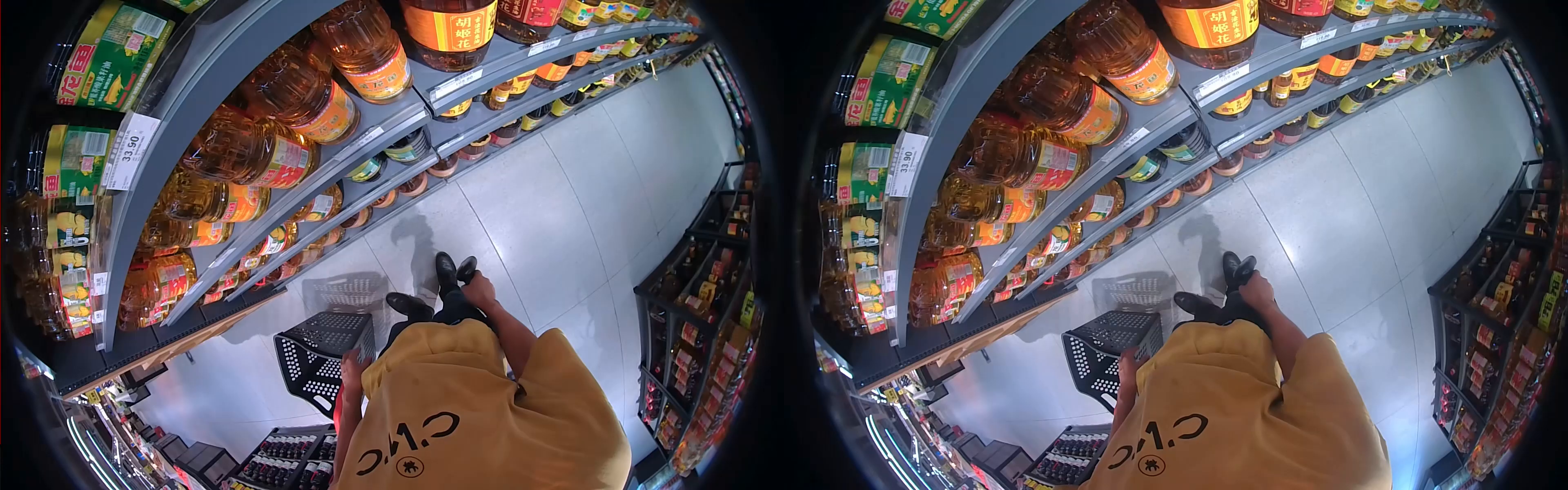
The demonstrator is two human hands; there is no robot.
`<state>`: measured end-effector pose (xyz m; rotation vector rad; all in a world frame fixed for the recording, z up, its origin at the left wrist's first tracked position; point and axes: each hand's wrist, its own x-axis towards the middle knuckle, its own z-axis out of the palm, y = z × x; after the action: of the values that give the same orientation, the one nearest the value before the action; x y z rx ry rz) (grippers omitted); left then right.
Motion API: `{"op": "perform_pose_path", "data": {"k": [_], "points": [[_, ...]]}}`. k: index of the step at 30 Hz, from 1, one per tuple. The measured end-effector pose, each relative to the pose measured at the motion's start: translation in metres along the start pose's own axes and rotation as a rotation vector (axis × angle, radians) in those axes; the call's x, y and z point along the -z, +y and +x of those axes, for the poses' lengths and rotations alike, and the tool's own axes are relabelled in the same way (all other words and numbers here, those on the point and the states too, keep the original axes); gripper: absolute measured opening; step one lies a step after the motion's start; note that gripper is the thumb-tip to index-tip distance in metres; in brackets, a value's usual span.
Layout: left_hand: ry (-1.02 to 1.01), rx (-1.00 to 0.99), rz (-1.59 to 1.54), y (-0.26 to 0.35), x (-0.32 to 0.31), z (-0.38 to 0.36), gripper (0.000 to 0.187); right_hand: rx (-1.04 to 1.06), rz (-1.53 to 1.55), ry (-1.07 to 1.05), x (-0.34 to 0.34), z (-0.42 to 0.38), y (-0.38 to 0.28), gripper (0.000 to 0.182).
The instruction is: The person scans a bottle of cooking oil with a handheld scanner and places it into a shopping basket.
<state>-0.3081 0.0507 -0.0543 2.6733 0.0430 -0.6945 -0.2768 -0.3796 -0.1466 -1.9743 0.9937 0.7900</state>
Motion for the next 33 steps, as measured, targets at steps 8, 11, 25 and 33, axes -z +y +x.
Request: {"op": "perform_pose_path", "data": {"k": [8, 11, 25, 33], "points": [[-0.039, 0.014, 0.058, -0.017, -0.014, -0.010, 0.050, 0.012, 0.004, 0.004, 0.008, -0.001, -0.006, 0.047], [-0.055, 0.017, 0.090, -0.032, -0.021, -0.017, 0.053, 0.030, 0.004, 0.006, 0.008, 0.000, -0.005, 0.047], [-0.089, 0.165, 0.002, -0.011, -0.016, -0.014, 0.059, 0.034, -0.062, -0.022, 0.018, -0.011, -0.010, 0.049], [-0.131, 0.270, 0.015, -0.008, -0.015, -0.018, 0.058, 0.055, -0.044, 0.023, 0.006, -0.001, -0.007, 0.051]]}}
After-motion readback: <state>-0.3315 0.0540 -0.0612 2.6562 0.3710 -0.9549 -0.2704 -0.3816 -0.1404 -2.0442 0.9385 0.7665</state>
